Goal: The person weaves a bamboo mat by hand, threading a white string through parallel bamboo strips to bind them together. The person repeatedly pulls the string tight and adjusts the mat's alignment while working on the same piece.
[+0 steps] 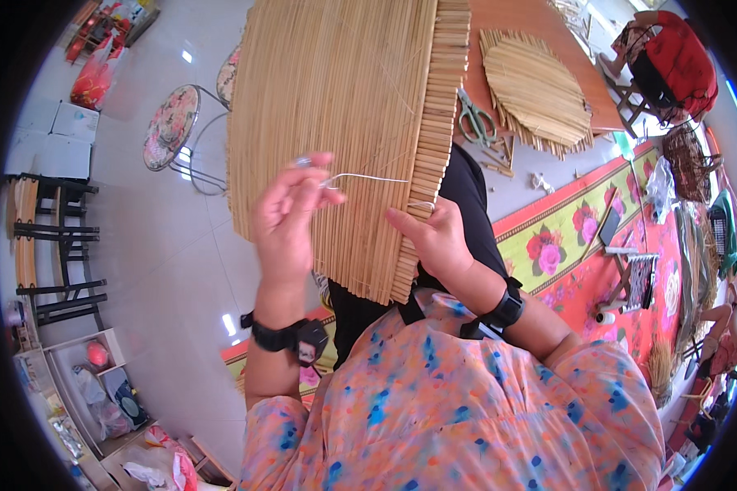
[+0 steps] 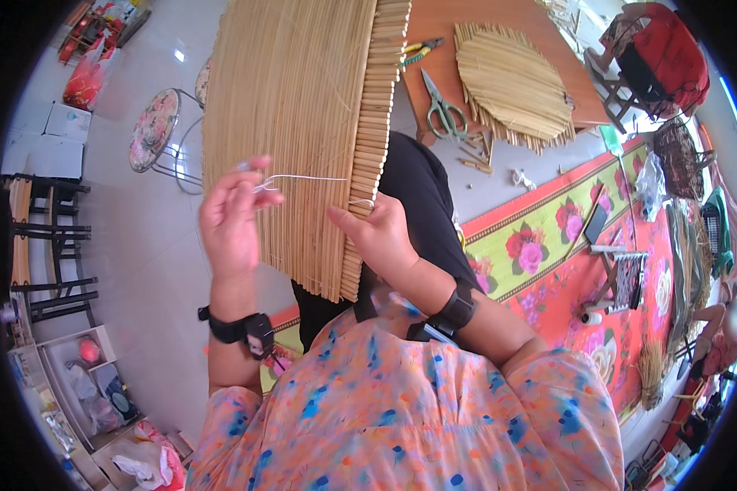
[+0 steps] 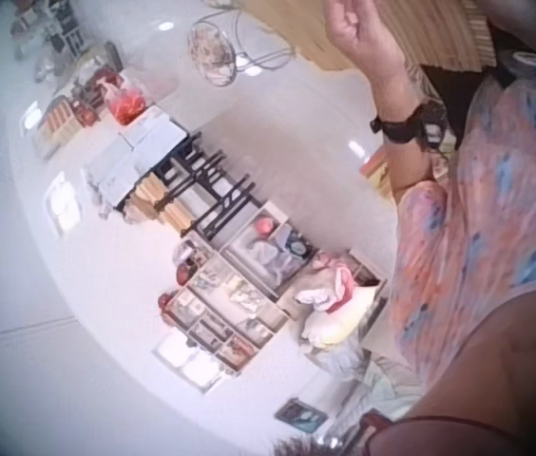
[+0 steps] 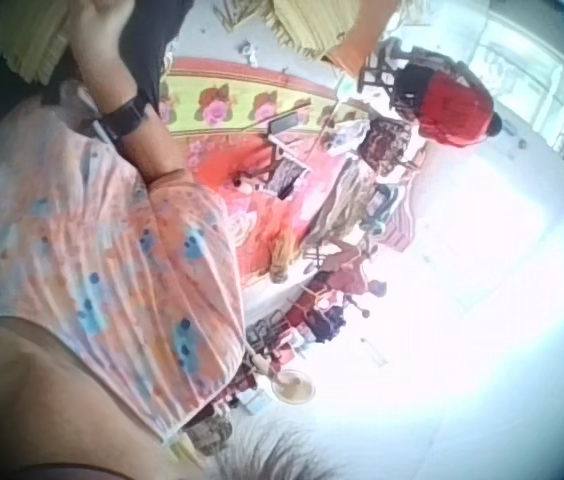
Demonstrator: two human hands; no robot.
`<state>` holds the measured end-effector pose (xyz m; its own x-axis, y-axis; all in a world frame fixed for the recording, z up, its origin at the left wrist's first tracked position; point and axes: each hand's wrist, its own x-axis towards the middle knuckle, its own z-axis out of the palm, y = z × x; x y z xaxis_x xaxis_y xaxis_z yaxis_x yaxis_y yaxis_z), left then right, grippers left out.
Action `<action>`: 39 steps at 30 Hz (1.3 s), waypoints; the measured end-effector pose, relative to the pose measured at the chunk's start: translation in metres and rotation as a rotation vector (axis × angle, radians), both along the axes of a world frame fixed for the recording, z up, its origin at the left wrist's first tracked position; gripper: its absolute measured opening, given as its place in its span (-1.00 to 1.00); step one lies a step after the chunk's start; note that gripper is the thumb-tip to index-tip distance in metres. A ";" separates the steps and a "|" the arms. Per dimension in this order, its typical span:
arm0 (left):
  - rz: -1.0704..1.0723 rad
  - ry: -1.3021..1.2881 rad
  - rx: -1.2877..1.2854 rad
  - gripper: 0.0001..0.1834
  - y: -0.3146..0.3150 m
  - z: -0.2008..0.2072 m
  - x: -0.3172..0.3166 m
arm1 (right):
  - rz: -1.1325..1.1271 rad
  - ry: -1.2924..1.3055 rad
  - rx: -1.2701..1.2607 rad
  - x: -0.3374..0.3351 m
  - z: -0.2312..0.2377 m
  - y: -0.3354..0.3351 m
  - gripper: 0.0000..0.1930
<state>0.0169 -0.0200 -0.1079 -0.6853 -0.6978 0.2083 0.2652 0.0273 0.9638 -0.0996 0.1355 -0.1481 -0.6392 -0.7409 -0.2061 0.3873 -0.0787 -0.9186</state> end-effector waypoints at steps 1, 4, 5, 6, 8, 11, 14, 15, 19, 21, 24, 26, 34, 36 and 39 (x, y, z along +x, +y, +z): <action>0.070 0.002 -0.078 -0.81 -0.002 0.011 0.008 | 0.002 0.059 -0.012 -0.005 0.008 0.004 -0.77; 0.192 0.096 -0.260 -0.84 -0.008 0.048 0.034 | -0.029 0.315 -0.072 -0.017 0.036 0.014 -0.78; 0.223 0.123 -0.316 -0.83 -0.009 0.058 0.041 | -0.047 0.410 -0.083 -0.021 0.048 0.017 -0.78; 0.257 0.150 -0.373 -0.83 -0.007 0.068 0.049 | -0.059 0.552 -0.067 -0.025 0.062 0.021 -0.79; 0.326 0.192 -0.456 -0.82 -0.001 0.086 0.059 | -0.167 0.683 -0.059 -0.028 0.089 0.028 -0.80; 0.383 0.256 -0.505 -0.82 0.010 0.102 0.066 | -0.290 0.814 -0.042 -0.030 0.116 0.046 -0.81; 0.400 0.265 -0.533 -0.81 0.019 0.105 0.071 | -0.343 0.882 0.016 -0.026 0.132 0.064 -0.81; 0.405 0.254 -0.544 -0.81 0.022 0.105 0.074 | -0.338 0.902 0.052 -0.024 0.132 0.069 -0.81; 0.399 0.179 -0.475 -0.82 0.028 0.097 0.077 | -0.283 0.880 0.223 -0.021 0.123 0.080 -0.79; 0.408 0.127 -0.464 -0.82 0.034 0.096 0.073 | -0.248 0.854 0.301 -0.032 0.100 0.077 -0.77; 0.350 0.027 -0.477 -0.82 0.034 0.085 0.072 | -0.199 0.844 0.358 -0.046 0.060 0.070 -0.73; 0.316 -0.081 -0.496 -0.80 0.034 0.078 0.072 | -0.159 0.847 0.397 -0.050 0.049 0.068 -0.70; 0.138 -0.224 -0.623 -0.77 0.037 0.044 0.050 | 0.057 1.037 0.670 -0.070 0.061 0.049 -0.65; 0.087 -0.180 -0.639 -0.77 0.034 0.036 0.041 | 0.100 0.961 0.656 -0.075 0.063 0.046 -0.66; 0.024 -0.192 -0.676 -0.79 0.034 0.026 0.024 | 0.139 0.877 0.705 -0.064 0.088 0.038 -0.66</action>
<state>0.0413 0.0136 -0.0821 -0.7394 -0.4734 0.4788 0.0841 0.6405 0.7633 -0.1638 0.1738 -0.0604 -0.6900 -0.7126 -0.1267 -0.4468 0.5571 -0.7000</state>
